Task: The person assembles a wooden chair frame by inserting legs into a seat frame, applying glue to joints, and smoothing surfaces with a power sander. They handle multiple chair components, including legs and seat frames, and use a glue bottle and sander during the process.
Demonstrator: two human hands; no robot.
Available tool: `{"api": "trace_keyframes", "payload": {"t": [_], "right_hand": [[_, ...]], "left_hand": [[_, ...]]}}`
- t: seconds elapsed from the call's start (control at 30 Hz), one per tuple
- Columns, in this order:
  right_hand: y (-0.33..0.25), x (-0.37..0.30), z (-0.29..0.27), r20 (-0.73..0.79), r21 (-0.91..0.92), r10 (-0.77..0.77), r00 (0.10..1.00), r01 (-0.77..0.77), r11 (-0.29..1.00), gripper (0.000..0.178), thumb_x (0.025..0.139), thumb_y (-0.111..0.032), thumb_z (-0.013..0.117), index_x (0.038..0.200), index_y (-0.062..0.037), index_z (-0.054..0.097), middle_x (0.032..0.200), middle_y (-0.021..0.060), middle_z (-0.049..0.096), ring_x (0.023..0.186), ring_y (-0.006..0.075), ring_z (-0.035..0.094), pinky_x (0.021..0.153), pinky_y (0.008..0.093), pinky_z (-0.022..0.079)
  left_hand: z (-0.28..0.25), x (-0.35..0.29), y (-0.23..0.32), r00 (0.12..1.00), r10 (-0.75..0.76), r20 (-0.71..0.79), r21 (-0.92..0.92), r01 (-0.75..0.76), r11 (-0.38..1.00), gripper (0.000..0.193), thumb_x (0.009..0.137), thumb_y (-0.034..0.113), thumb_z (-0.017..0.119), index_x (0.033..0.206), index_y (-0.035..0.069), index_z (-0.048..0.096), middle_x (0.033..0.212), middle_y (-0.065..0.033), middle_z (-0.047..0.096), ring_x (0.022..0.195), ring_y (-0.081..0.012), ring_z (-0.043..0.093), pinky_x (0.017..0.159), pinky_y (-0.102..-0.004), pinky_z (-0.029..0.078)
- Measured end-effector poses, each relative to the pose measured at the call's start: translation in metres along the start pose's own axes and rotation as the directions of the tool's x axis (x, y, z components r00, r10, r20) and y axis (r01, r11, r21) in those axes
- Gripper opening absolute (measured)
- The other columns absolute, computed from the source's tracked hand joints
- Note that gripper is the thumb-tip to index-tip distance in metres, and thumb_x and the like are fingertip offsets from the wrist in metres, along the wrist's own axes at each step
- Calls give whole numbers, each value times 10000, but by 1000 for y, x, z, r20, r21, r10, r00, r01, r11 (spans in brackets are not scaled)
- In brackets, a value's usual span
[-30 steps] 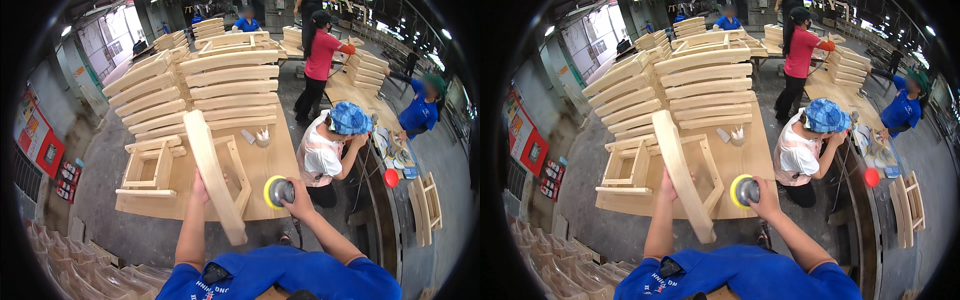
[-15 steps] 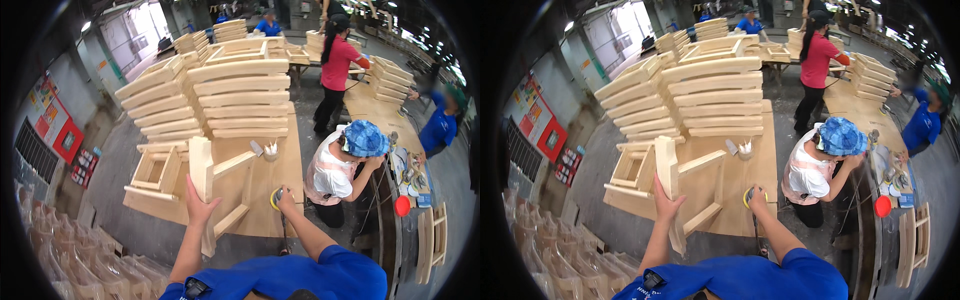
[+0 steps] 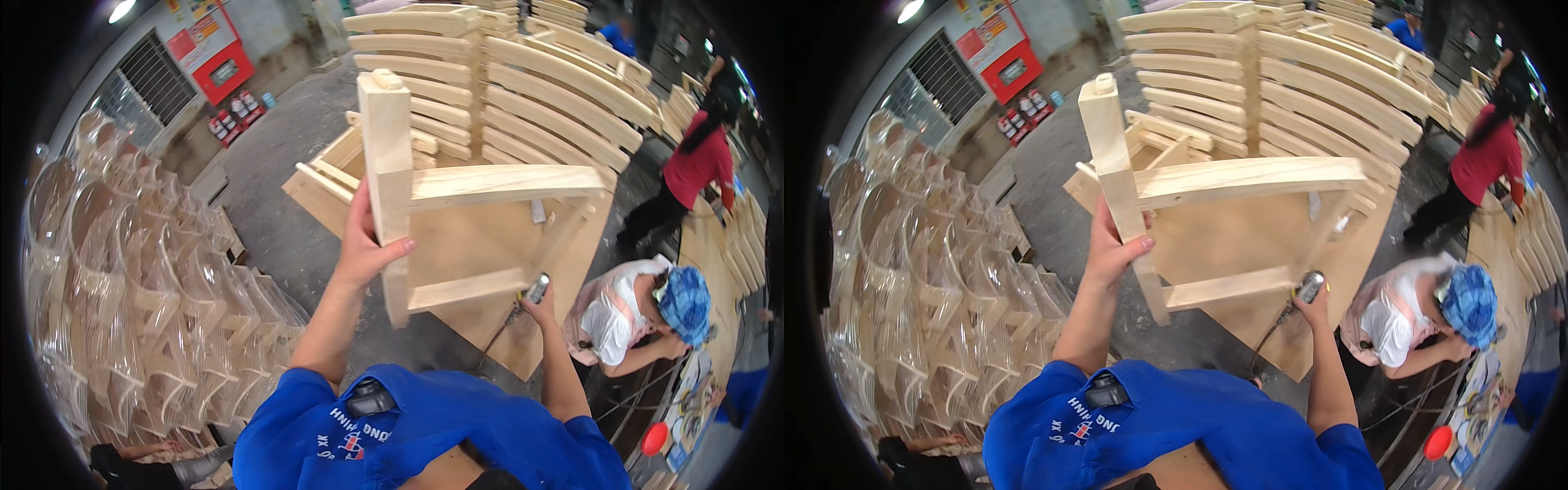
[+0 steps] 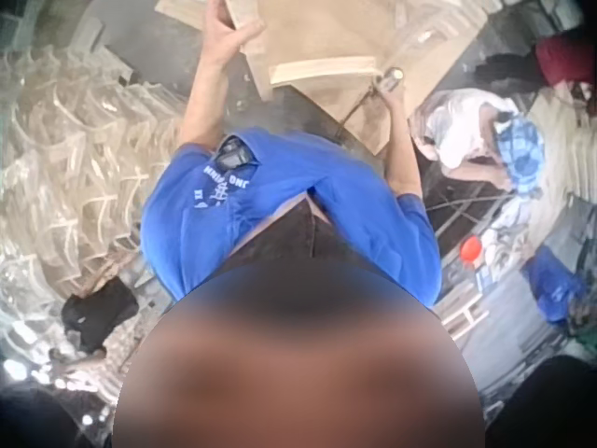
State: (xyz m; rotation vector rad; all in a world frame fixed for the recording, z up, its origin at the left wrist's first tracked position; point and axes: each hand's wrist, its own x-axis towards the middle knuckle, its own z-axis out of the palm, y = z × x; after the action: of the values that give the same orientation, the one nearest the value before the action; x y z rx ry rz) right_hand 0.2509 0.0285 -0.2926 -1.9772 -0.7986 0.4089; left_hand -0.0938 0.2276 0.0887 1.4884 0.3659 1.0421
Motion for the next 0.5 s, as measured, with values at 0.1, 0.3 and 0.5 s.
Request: {"api": "trace_keyframes", "payload": {"t": [0.1,0.3,0.5], "right_hand": [[21,15,10,-8,-133,95,995,-95,987,1061,614,-269,837,1475,-71,250,1367,279,423,1221,394,479,1019,440,415],[46,32,10,172,-174,137,975,-107,979,1076,642,-247,830,1494,-94,191,1304,265,506,1198,379,515,991,425,437],[22,-12,-13,96,116,345,934,-355,928,1166,658,-299,837,1522,-73,87,1383,281,444,1255,342,482,1001,395,436]], "left_hand": [[3,-5,16,998,44,37,-69,-41,997,1098,623,111,850,1500,33,194,1400,-101,439,1276,-203,454,1039,-349,391],[-5,-11,31,992,65,109,-90,-55,994,1095,640,104,849,1500,12,178,1411,-111,429,1280,-187,449,1021,-324,398],[-18,-13,37,987,107,116,-63,-100,993,1089,647,101,847,1501,9,177,1411,-117,430,1264,-186,466,994,-315,419]]}}
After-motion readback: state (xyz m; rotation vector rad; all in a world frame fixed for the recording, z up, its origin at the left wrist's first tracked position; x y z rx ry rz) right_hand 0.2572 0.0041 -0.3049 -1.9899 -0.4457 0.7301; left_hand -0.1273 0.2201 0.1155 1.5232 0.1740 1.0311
